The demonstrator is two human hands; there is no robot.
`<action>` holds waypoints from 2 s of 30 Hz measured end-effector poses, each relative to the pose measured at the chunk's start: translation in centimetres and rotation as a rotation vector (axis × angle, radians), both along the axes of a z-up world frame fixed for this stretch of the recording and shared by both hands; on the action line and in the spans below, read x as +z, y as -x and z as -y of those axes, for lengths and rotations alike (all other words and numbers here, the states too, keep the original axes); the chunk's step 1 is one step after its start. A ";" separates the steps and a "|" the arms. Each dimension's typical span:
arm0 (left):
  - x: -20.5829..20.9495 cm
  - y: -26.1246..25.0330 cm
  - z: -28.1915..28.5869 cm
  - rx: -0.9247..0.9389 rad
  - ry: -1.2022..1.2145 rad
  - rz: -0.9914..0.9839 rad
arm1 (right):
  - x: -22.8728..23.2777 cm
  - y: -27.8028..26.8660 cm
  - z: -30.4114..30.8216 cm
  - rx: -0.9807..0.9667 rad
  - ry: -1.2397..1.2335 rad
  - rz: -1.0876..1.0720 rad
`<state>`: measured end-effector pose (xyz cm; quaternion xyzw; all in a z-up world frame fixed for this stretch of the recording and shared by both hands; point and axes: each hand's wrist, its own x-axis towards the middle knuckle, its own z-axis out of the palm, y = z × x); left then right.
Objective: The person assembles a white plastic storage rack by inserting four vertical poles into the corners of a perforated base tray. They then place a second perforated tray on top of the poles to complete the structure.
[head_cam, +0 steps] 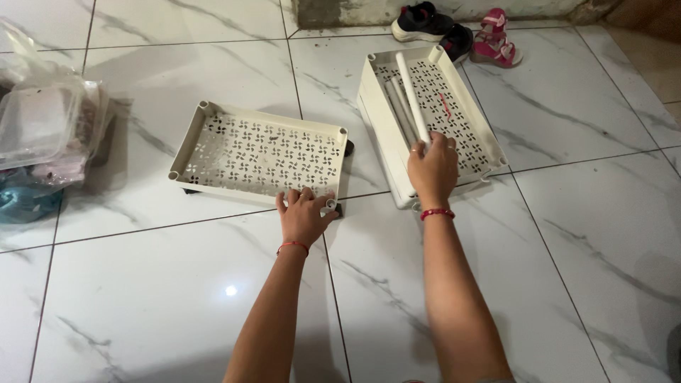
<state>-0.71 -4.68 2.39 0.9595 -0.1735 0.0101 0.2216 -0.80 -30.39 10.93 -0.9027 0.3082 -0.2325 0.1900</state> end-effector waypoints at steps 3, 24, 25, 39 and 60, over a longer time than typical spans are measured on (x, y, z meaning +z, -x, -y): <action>-0.1 -0.1 0.2 -0.001 0.000 0.011 | -1.4 0.0 2.0 0.019 0.122 -0.067; -0.2 0.0 0.6 -0.027 0.052 0.035 | -5.2 -0.7 5.5 0.019 0.228 -0.244; -0.2 -0.1 0.6 -0.032 0.047 0.036 | -5.2 -0.6 5.2 0.005 0.240 -0.188; -0.2 -0.2 0.1 -0.070 0.056 0.007 | -1.9 -1.8 -2.9 0.306 0.094 0.243; -3.6 0.4 -2.9 0.659 0.596 0.298 | -13.9 -1.8 -11.1 0.324 -0.835 -0.158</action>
